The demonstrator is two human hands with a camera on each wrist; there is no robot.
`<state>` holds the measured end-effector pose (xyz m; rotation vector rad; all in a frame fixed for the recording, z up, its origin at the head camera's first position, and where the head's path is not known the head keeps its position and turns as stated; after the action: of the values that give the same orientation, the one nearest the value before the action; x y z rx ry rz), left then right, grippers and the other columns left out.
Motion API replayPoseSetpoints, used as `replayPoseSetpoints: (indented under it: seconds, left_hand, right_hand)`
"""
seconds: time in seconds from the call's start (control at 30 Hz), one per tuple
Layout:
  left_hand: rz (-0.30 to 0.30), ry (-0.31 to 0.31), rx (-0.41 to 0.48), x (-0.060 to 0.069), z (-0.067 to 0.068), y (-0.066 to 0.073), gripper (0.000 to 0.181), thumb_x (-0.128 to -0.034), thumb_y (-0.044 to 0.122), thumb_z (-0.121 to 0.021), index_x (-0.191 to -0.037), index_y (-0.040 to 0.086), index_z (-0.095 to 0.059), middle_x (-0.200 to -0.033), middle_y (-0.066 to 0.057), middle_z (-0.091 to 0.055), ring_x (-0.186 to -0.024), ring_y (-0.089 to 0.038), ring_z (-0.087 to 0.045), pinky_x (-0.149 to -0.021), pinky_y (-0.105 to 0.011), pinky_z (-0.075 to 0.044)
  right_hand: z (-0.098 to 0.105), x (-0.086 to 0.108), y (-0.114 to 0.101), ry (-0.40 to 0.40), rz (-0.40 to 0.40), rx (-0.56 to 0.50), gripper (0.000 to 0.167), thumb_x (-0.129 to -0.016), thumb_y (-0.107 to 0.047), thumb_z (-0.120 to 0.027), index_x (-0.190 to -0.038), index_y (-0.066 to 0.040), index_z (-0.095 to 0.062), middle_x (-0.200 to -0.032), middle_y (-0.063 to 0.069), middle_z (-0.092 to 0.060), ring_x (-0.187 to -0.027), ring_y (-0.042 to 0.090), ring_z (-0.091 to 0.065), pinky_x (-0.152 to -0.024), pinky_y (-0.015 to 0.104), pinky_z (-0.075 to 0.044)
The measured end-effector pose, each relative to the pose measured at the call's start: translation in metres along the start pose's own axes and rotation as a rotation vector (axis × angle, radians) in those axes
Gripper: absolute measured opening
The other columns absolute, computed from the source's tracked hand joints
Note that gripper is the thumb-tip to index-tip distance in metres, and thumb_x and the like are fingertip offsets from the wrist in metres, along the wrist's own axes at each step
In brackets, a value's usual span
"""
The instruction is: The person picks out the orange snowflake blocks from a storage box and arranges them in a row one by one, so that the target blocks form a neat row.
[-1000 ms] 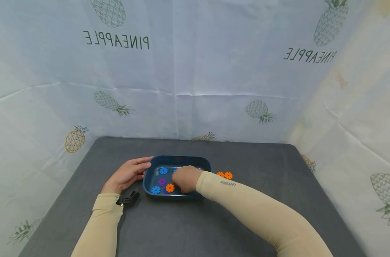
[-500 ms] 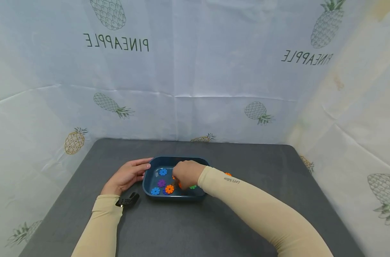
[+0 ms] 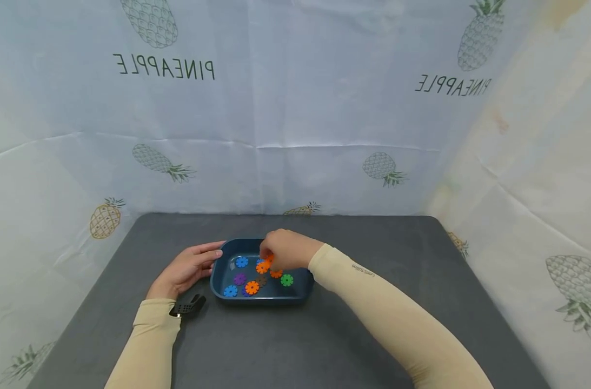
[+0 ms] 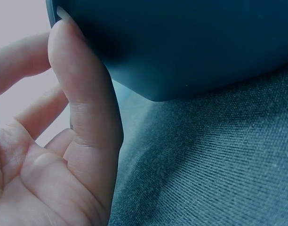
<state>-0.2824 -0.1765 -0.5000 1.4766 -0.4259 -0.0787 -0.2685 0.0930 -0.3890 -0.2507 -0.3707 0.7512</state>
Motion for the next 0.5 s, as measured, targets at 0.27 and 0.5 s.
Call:
replayPoseSetpoints:
  seconds: [0.27,0.5]
  left_hand:
    - [0.005,0.003,0.011,0.0,-0.001,-0.001,0.063,-0.1078,0.032,-0.07,-0.163,0.011,-0.049,-0.137,-0.007,-0.067,-0.091,-0.011,-0.068,-0.084,-0.027,-0.061]
    - [0.022,0.002,0.04,-0.002,-0.001,-0.002,0.062,-0.1078,0.032,-0.07,-0.163,0.012,-0.049,-0.132,-0.003,-0.069,-0.092,-0.01,-0.069,-0.084,-0.027,-0.061]
  right_hand:
    - [-0.004,0.021,0.023,0.149,-0.014,-0.267,0.026,-0.097,-0.014,-0.081,-0.123,-0.015,-0.08,-0.118,-0.003,-0.069,-0.103,0.017,-0.067,-0.093,0.03,-0.059]
    - [-0.011,0.05,0.046,0.318,-0.077,-0.455,0.029,-0.099,-0.016,-0.081,-0.127,-0.019,-0.079,-0.123,-0.006,-0.071,-0.102,0.012,-0.068,-0.093,0.031,-0.06]
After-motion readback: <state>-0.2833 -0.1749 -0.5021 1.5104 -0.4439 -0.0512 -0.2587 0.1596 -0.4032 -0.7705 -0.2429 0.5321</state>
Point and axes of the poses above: each hand's wrist, its own x-axis away from the middle knuckle, its own z-axis out of the back of the hand, y = z × x, the point moved 4 cm from there along -x, towards the middle knuckle
